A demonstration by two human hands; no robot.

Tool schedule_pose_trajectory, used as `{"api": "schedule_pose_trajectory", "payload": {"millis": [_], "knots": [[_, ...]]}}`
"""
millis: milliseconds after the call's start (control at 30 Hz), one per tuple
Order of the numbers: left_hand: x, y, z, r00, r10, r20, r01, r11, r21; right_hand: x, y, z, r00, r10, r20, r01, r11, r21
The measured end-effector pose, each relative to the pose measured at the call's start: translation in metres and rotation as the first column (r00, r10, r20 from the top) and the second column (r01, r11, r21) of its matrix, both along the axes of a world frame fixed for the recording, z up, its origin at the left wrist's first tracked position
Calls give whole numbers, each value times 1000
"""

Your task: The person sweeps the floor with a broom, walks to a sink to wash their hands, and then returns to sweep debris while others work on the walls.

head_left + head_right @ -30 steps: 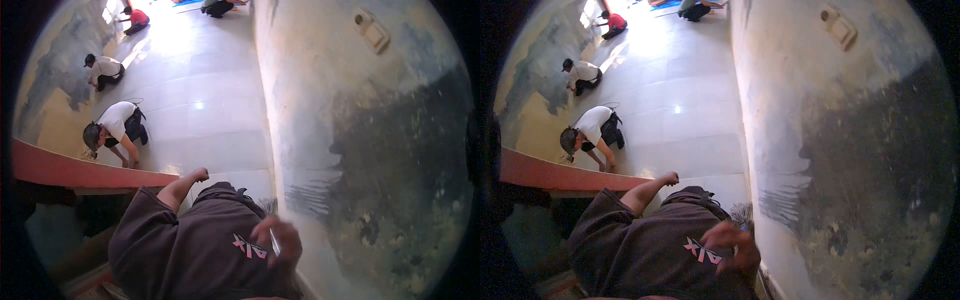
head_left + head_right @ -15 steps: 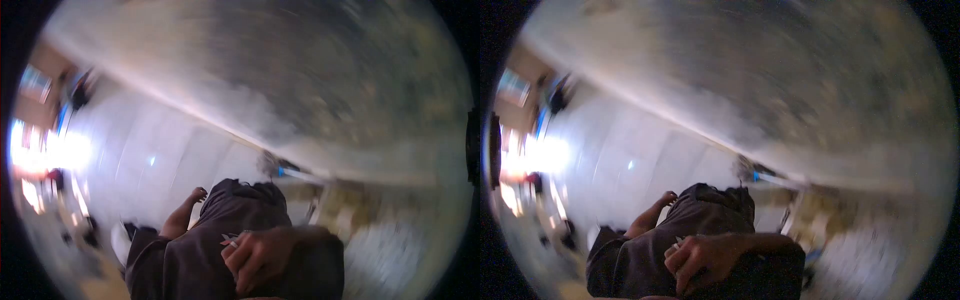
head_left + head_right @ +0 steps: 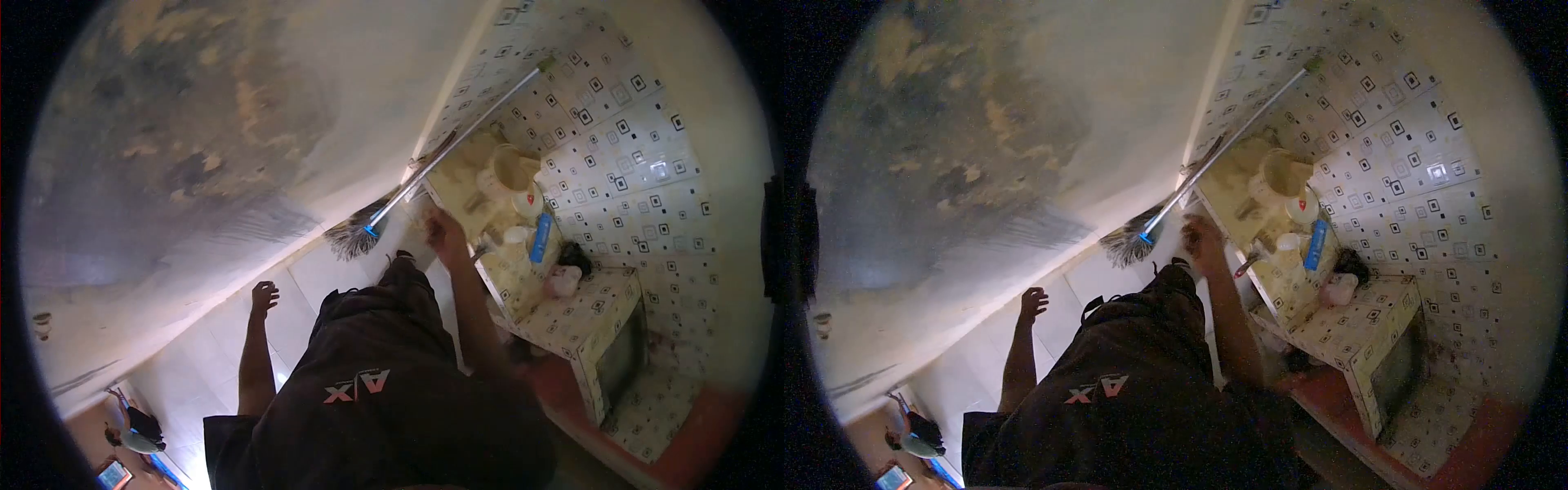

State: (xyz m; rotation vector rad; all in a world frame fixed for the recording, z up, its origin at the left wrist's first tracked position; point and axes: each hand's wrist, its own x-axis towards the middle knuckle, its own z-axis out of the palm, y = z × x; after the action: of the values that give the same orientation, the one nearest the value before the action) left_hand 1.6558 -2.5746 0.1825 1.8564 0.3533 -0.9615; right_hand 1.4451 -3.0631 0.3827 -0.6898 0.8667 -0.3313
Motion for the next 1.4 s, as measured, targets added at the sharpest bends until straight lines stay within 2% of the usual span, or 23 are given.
{"api": "schedule_pose_trajectory", "payload": {"millis": [133, 167, 233, 267, 400, 467, 500, 533, 633, 667, 700, 733, 867, 967, 1067, 1100, 1133, 1200, 1233, 1267, 1300, 1333, 1400], "knots": [[-31, -71, 18, 991, -133, -25, 130, 986, -106, 4, -169, -93, 972, -174, 156, 164, 984, 75], [-42, -84, 17, 983, -159, -88, 155, 986, -56, 18, -193, -77, 951, -307, 34, 307, 951, -21], [-63, -91, 3, 952, -230, -204, 247, 967, 64, 37, -260, -89, 923, -370, 108, 367, 929, 51], [-72, -90, -6, 924, -281, -260, 321, 939, 125, 49, -268, -61, 907, -420, 22, 420, 900, -115], [-93, -92, 3, 705, -640, -306, 709, 635, 306, 110, -343, -111, 905, -350, 243, 406, 881, -242], [-87, -105, 19, 638, -710, -299, 766, 542, 346, 119, -338, -111, 956, -216, 199, 258, 941, -217], [-80, -115, 26, 624, -722, -298, 774, 520, 360, 132, -323, -100, 970, -245, -6, 217, 869, -445], [-70, -125, 33, 638, -708, -304, 764, 531, 367, 151, -322, -150, 938, -328, 111, 339, 802, -492], [-36, -180, 64, 761, -567, -316, 649, 681, 339, 136, -298, -130, 928, -280, -246, -22, 619, -785], [-17, -169, 46, 848, -445, -286, 504, 845, 179, 125, -286, -108, 914, -226, -337, -152, 580, -800], [-4, -193, 54, 861, -402, -311, 472, 860, 195, 126, -280, -114, 904, -270, -332, -115, 595, -796], [0, -220, 63, 842, -486, -233, 536, 802, 263, 133, -272, -123, 893, -312, -325, -77, 604, -793], [19, -291, 86, 800, -598, -46, 593, 778, 207, 133, -258, -120, 832, -409, -375, -5, 671, -742], [25, -310, 88, 765, -644, 34, 636, 762, 126, 130, -243, -131, 776, -620, -118, 124, 333, -935], [48, -278, 32, 741, -672, 3, 672, 741, -3, 126, -216, -148, 651, -756, -69, 101, 176, -979], [54, -259, 12, 726, -684, 69, 688, 722, -79, 113, -204, -138, 688, -703, -178, 94, 329, -940], [44, -264, 18, 667, -737, 109, 718, 675, 171, 93, -187, -127, 723, -635, -272, 84, 471, -878], [54, -255, 8, 147, -979, 138, 813, 199, 548, 42, -139, -128, 912, -408, -42, 325, 782, -532], [59, -241, -6, 197, -959, 204, 837, 273, 475, 13, -108, -129, 927, -365, -87, 286, 838, -465], [63, -226, -21, 253, -932, 258, 852, 341, 397, -19, -76, -133, 903, -361, -232, 220, 853, -473], [66, -216, -29, -74, -948, 309, 796, 130, 590, -52, -42, -137, 839, -375, -394, 147, 854, -500], [74, -200, -49, -248, -917, 314, 746, 25, 665, -83, -9, -138, 756, -392, -525, 90, 856, -510], [90, -177, -85, -556, -780, 287, 579, -117, 807, -150, 55, -162, 659, -585, -472, 122, 703, -701]]}}
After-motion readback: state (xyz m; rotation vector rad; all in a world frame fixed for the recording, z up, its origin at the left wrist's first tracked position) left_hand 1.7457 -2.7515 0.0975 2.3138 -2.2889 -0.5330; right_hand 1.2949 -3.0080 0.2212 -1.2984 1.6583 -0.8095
